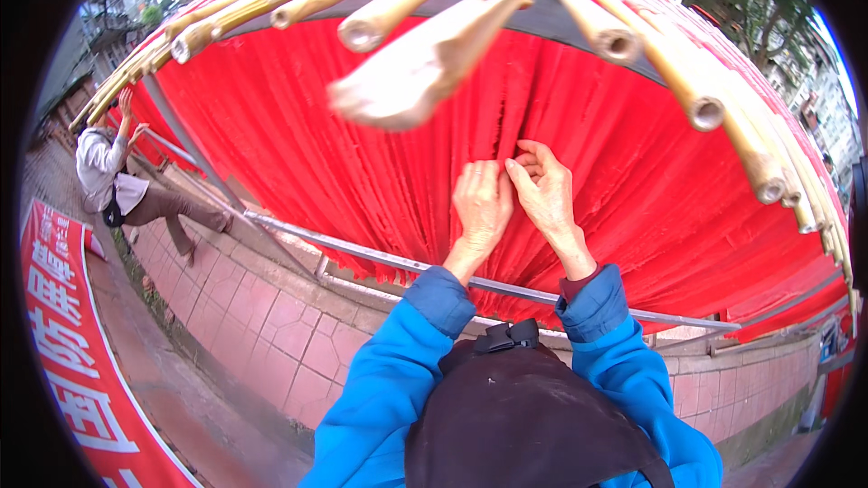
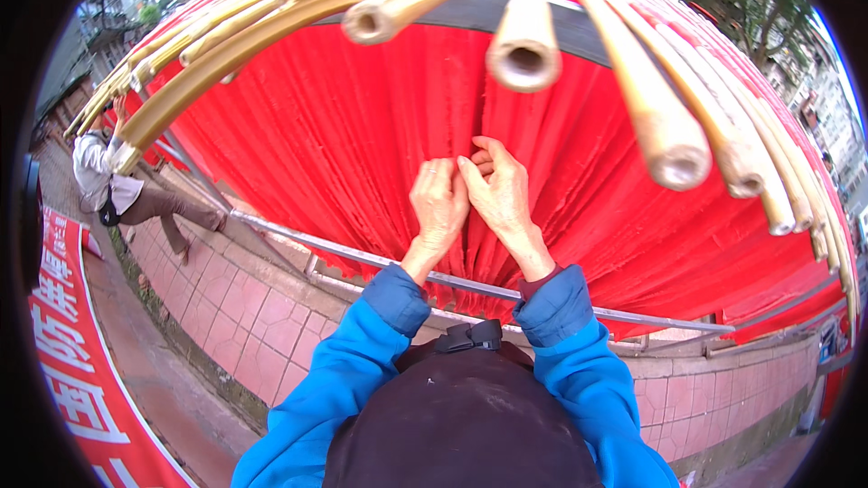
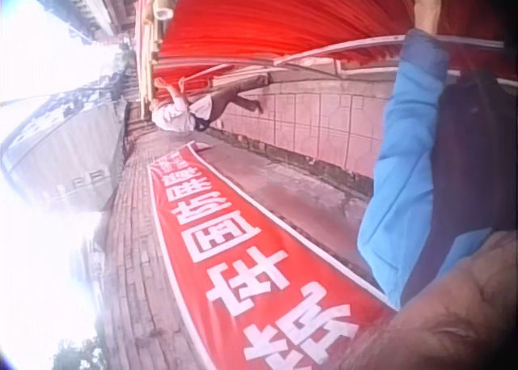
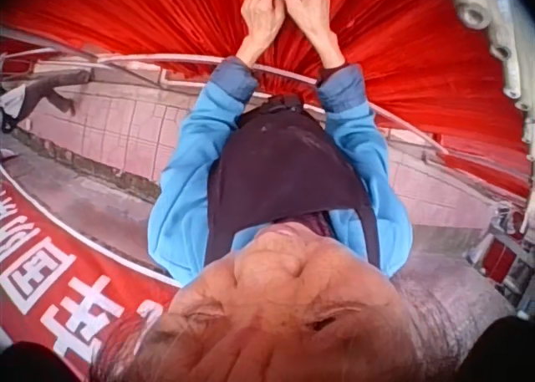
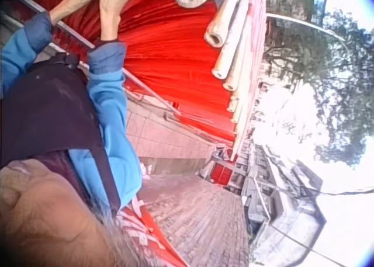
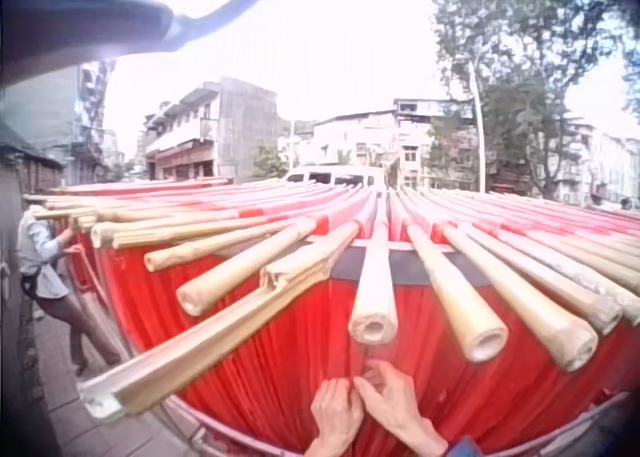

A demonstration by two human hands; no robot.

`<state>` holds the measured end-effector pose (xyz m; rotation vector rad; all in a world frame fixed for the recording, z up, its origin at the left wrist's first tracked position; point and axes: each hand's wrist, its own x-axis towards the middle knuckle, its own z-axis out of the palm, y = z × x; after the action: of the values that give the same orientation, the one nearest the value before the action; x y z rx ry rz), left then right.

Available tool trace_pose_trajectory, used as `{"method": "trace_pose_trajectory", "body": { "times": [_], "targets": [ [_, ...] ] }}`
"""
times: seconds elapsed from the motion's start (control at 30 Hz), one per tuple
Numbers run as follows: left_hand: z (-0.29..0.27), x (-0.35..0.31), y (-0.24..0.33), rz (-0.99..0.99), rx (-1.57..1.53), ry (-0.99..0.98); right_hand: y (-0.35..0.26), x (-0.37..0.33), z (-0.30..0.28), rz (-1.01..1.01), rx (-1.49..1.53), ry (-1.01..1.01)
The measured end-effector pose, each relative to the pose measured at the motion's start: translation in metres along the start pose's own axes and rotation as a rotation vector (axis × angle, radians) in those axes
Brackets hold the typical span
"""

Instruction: The person ties white strings to secure a red banner onto a metal frame, then folds the banner and inserts bamboo poles into the top edge to support it. The work is done by hand on a sidewalk next to a brick wall.

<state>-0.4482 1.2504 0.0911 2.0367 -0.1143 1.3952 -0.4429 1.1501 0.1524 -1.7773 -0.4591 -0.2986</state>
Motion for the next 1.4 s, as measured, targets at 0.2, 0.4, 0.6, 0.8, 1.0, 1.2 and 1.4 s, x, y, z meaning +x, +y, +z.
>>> {"method": "trace_pose_trajectory", "body": {
  "times": [0.2, 0.4, 0.6, 0.8, 1.0, 1.2, 1.4],
  "targets": [
    [0.012, -0.029, -0.002, -0.25, -0.218, -0.15, 0.028, 0.0, 0.015, -0.104, -0.398, 0.047],
    [0.021, -0.064, -0.015, -0.5, -0.254, -0.446, 0.058, -0.009, 0.027, -0.007, -0.586, 0.041],
    [0.024, -0.088, -0.035, -0.365, -0.202, -0.538, 0.087, -0.027, 0.035, 0.158, -0.744, 0.045],
    [0.001, -0.091, -0.037, -0.403, -0.244, -0.548, 0.115, -0.042, 0.037, 0.19, -0.678, 0.026],
    [-0.024, -0.08, -0.013, -0.461, -0.22, -0.442, 0.133, -0.067, 0.031, 0.146, -0.439, -0.178],
    [-0.019, -0.068, -0.003, -0.401, -0.14, -0.486, 0.138, -0.084, 0.031, 0.084, -0.568, -0.245],
    [-0.014, -0.076, -0.016, -0.442, -0.116, -0.543, 0.103, -0.088, 0.012, -0.006, -0.404, -0.027]
  ]
}}
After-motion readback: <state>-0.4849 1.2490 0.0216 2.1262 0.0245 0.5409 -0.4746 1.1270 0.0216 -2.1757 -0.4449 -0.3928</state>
